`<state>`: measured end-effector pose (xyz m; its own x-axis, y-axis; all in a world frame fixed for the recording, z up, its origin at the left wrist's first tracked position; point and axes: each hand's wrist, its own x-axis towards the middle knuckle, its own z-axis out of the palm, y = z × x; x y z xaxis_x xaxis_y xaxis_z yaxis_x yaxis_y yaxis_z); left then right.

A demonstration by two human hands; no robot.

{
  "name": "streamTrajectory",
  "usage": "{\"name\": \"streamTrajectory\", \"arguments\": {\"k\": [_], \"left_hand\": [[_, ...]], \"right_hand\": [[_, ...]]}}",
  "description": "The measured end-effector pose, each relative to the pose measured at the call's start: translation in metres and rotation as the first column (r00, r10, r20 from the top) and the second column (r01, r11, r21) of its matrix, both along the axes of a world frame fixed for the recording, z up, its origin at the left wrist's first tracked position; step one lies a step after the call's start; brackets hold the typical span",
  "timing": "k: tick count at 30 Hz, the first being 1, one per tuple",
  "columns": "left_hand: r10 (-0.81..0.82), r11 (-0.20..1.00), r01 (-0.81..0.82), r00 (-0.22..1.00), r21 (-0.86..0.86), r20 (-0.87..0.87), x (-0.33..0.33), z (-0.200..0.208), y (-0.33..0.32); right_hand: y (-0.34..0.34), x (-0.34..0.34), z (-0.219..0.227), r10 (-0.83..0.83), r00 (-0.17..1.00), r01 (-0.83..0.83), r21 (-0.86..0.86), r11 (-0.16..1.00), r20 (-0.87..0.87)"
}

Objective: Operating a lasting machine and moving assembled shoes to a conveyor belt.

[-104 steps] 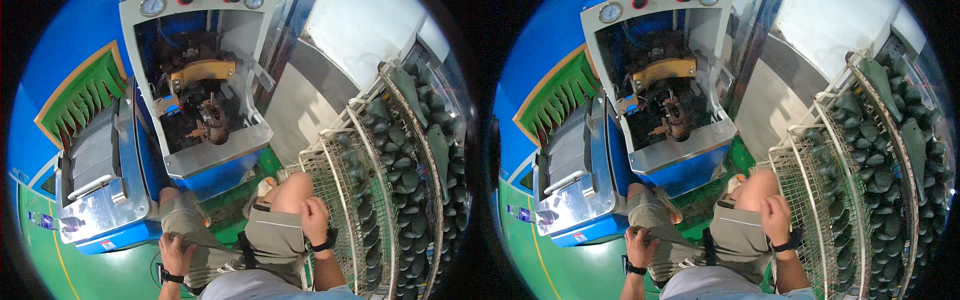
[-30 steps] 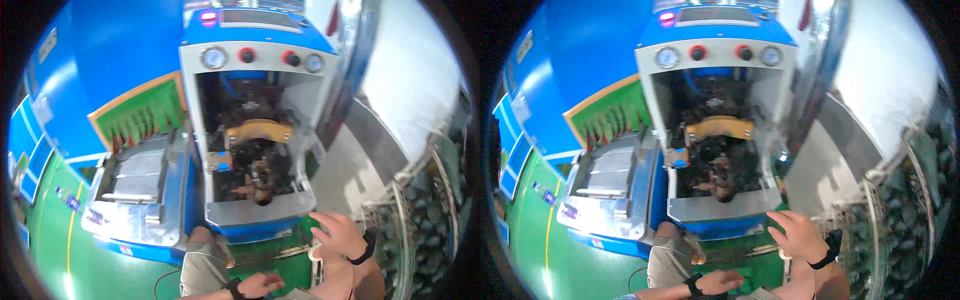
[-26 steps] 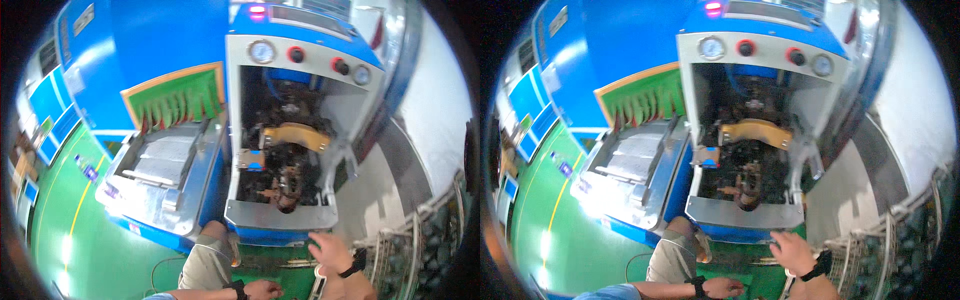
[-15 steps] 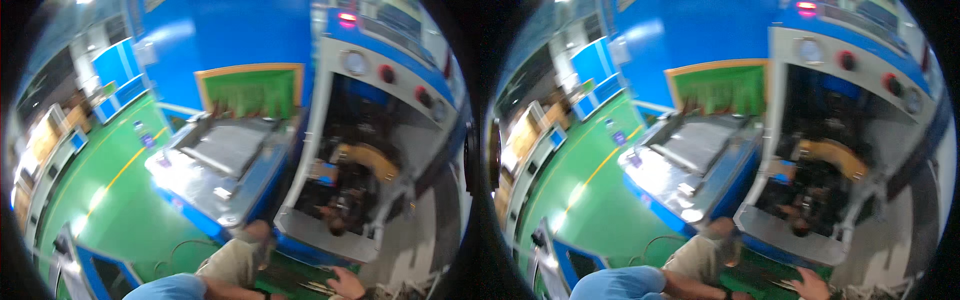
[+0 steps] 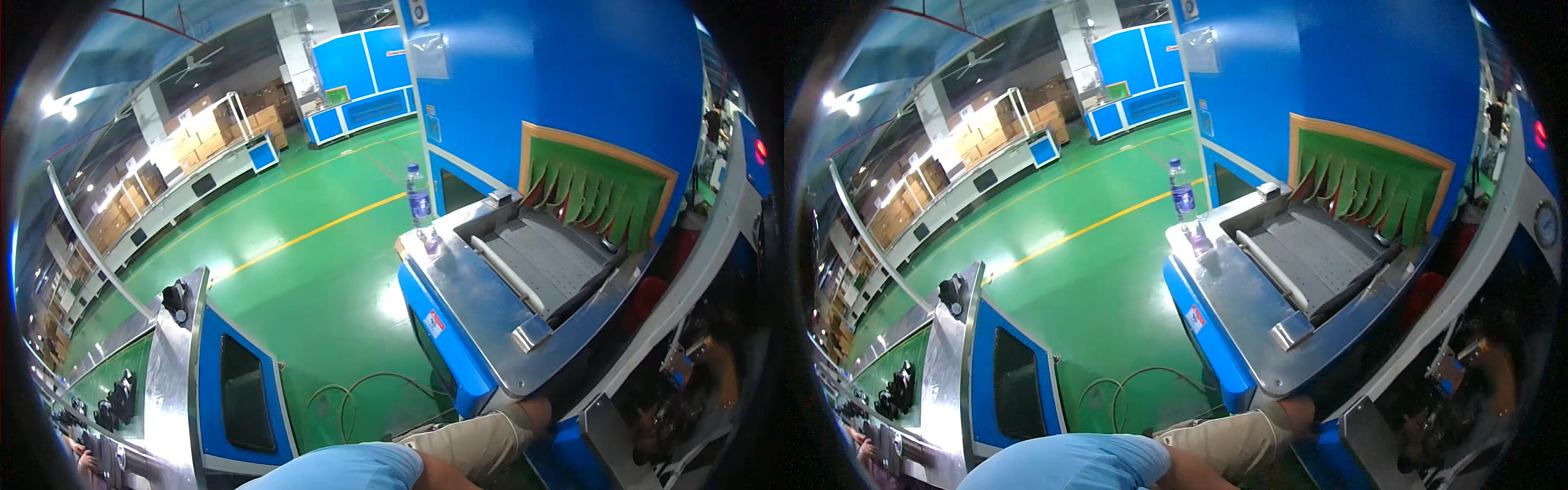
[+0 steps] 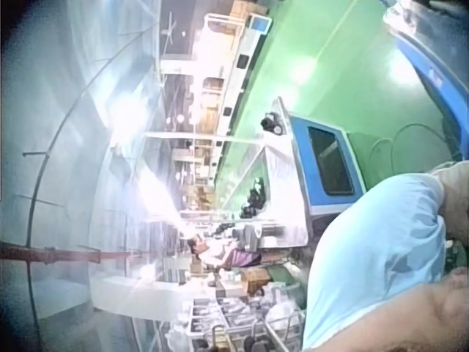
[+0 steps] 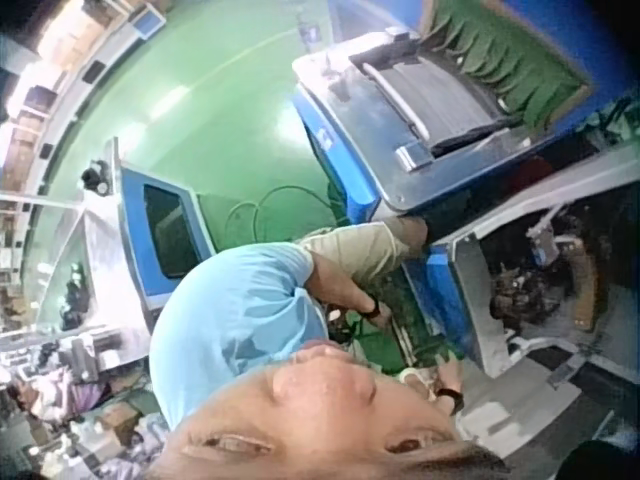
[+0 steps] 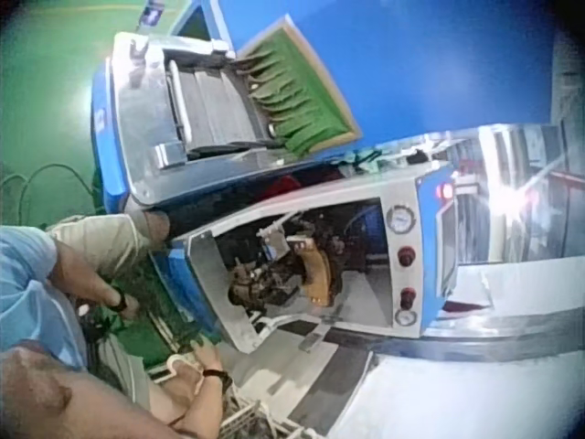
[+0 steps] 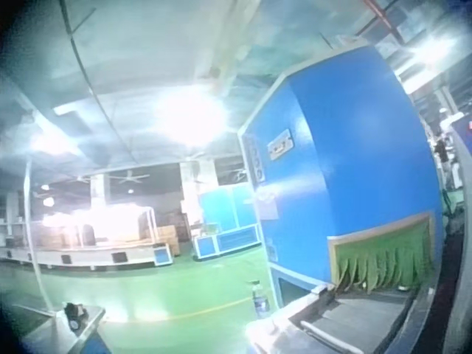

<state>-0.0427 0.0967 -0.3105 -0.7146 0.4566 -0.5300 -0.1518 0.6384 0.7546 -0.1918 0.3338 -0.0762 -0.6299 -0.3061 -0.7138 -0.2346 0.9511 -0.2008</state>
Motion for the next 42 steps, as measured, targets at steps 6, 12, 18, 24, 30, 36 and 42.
{"name": "streamTrajectory", "arguments": {"k": [6, 12, 18, 24, 30, 36, 42], "left_hand": [[0.007, 0.997, -0.011, 0.999, 0.079, 0.05, 0.005, -0.007, -0.006], [-0.098, 0.986, 0.104, 0.994, 0.127, -0.057, -0.006, 0.041, -0.019], [0.081, 0.989, -0.1, 0.982, 0.107, 0.169, -0.007, 0.085, -0.065], [-0.099, 0.995, 0.103, 0.958, 0.0, 0.268, 0.001, 0.085, -0.025], [-0.167, 0.985, 0.17, 0.976, -0.006, 0.142, 0.012, 0.053, -0.038], [-0.167, 0.983, 0.178, 0.969, -0.046, 0.183, 0.009, 0.051, -0.03], [-0.12, 0.992, 0.123, 0.983, -0.018, 0.137, 0.008, 0.052, -0.04]], "right_hand": [[-0.031, 0.011, 0.022, -0.012, 1.0, 0.012, -0.004, 1.0, -0.001], [-0.031, 0.0, 0.084, -0.1, 0.985, 0.033, -0.409, 0.912, -0.143], [-0.01, -0.014, 0.103, -0.185, 0.936, 0.019, -0.484, 0.875, -0.298], [0.037, 0.012, 0.119, -0.286, 0.915, 0.179, -0.349, 0.92, -0.285], [0.023, 0.002, 0.13, -0.615, 0.666, 0.355, -0.547, 0.759, -0.422], [0.028, -0.013, 0.127, -0.527, 0.765, 0.253, -0.58, 0.775, -0.37], [0.005, -0.018, 0.122, -0.548, 0.731, 0.258, -0.579, 0.774, -0.407]]}}
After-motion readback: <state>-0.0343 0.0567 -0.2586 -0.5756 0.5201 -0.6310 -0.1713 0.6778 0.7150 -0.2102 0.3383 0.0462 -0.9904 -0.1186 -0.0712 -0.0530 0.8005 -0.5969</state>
